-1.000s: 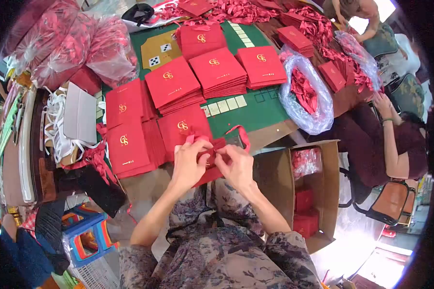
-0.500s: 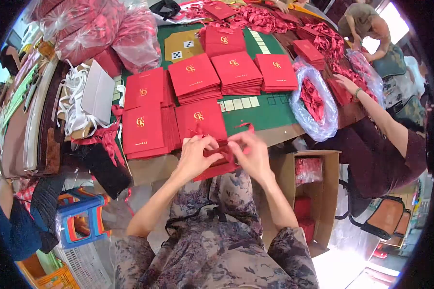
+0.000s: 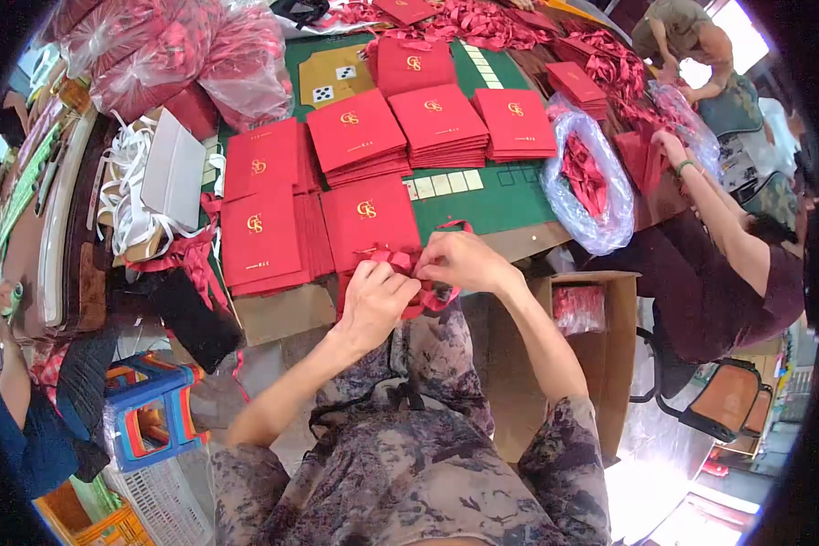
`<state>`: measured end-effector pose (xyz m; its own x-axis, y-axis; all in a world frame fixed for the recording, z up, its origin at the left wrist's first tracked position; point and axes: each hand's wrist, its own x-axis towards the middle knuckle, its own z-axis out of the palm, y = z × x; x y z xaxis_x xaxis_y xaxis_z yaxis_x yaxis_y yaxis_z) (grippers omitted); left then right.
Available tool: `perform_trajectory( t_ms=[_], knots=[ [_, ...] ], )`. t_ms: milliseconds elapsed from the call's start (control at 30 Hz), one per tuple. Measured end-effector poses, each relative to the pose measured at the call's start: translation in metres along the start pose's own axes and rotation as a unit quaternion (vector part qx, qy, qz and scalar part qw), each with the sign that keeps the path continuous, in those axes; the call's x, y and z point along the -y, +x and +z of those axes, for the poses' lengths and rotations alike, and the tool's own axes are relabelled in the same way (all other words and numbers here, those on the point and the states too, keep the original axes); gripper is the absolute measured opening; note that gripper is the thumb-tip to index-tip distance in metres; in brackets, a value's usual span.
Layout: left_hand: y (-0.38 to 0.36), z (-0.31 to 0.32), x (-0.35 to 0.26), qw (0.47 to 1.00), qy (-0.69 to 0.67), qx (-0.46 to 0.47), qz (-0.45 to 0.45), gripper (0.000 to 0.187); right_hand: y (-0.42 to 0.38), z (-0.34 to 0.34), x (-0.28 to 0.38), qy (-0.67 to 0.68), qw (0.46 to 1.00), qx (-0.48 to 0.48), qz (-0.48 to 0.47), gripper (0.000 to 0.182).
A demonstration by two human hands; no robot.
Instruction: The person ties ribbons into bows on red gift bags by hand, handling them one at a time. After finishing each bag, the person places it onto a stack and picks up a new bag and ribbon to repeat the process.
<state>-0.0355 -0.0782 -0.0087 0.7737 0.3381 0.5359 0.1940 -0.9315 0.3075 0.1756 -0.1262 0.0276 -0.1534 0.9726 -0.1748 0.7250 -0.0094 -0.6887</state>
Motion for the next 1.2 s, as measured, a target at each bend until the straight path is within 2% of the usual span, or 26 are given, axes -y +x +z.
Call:
perform_trajectory(
  t_ms=[133,233,300,400,533,633,700,733,833,933,967,1033,1067,1133,1167,1200],
  knots=[
    [-0.001,0.002,0.001,0.999,0.018,0.004,0.031,0.018,-0.002,0.004,0.006,0.015,1.0,-0.014,-0.003,0.018],
    [-0.001,0.002,0.002,0.999,0.024,0.008,0.035,0.019,-0.002,0.014,0.001,0.054,0.997,-0.043,0.032,0.014],
    [0.0,0.003,0.004,0.999,0.022,0.006,0.033,0.019,-0.001,0.027,-0.013,0.222,0.972,-0.058,0.047,0.008],
    [0.001,0.005,0.006,0.999,0.013,-0.01,0.044,0.014,0.004,0.035,-0.023,0.216,0.975,-0.05,0.013,0.006],
    [0.001,0.003,0.008,1.0,-0.006,-0.005,0.02,0.015,0.008,0.035,-0.022,0.2,0.979,-0.025,0.032,0.006],
    [0.003,-0.001,0.009,0.999,-0.031,-0.02,-0.009,0.014,0.012,0.047,-0.029,0.244,0.967,-0.078,-0.011,0.009],
    [0.001,-0.001,0.006,0.994,-0.09,0.046,-0.038,0.009,0.014,0.053,-0.024,0.42,0.893,-0.098,0.132,0.013],
    [-0.001,0.003,0.002,0.988,-0.129,0.064,-0.063,0.006,0.021,0.054,-0.026,0.446,0.875,-0.146,0.115,0.016],
    [0.006,0.003,0.001,0.991,-0.083,0.039,-0.095,0.009,0.035,0.039,-0.03,0.435,0.86,-0.229,0.136,0.014],
    [0.007,0.0,0.015,0.985,-0.113,0.036,-0.126,0.011,0.044,0.025,-0.038,0.391,0.854,-0.334,0.081,0.016],
    [0.009,-0.001,0.018,0.981,-0.125,0.041,-0.145,0.011,0.047,0.02,-0.04,0.374,0.849,-0.358,0.103,0.02],
    [0.018,-0.006,0.023,0.98,-0.124,0.044,-0.152,0.013,0.05,0.014,-0.049,0.264,0.886,-0.372,0.079,0.023],
    [0.023,-0.008,0.026,0.965,-0.153,0.062,-0.201,0.014,0.047,0.012,-0.054,0.264,0.886,-0.374,0.077,0.023],
    [0.027,-0.004,0.035,0.944,-0.187,0.063,-0.265,0.017,0.034,0.006,-0.063,0.079,0.924,-0.371,0.052,0.027],
    [0.026,-0.002,0.04,0.944,-0.187,0.062,-0.264,0.017,0.027,0.006,-0.065,0.078,0.924,-0.372,0.052,0.027],
    [0.028,-0.001,0.044,0.943,-0.188,0.049,-0.271,0.017,0.019,0.007,-0.066,0.031,0.935,-0.34,0.091,0.028]
  ],
)
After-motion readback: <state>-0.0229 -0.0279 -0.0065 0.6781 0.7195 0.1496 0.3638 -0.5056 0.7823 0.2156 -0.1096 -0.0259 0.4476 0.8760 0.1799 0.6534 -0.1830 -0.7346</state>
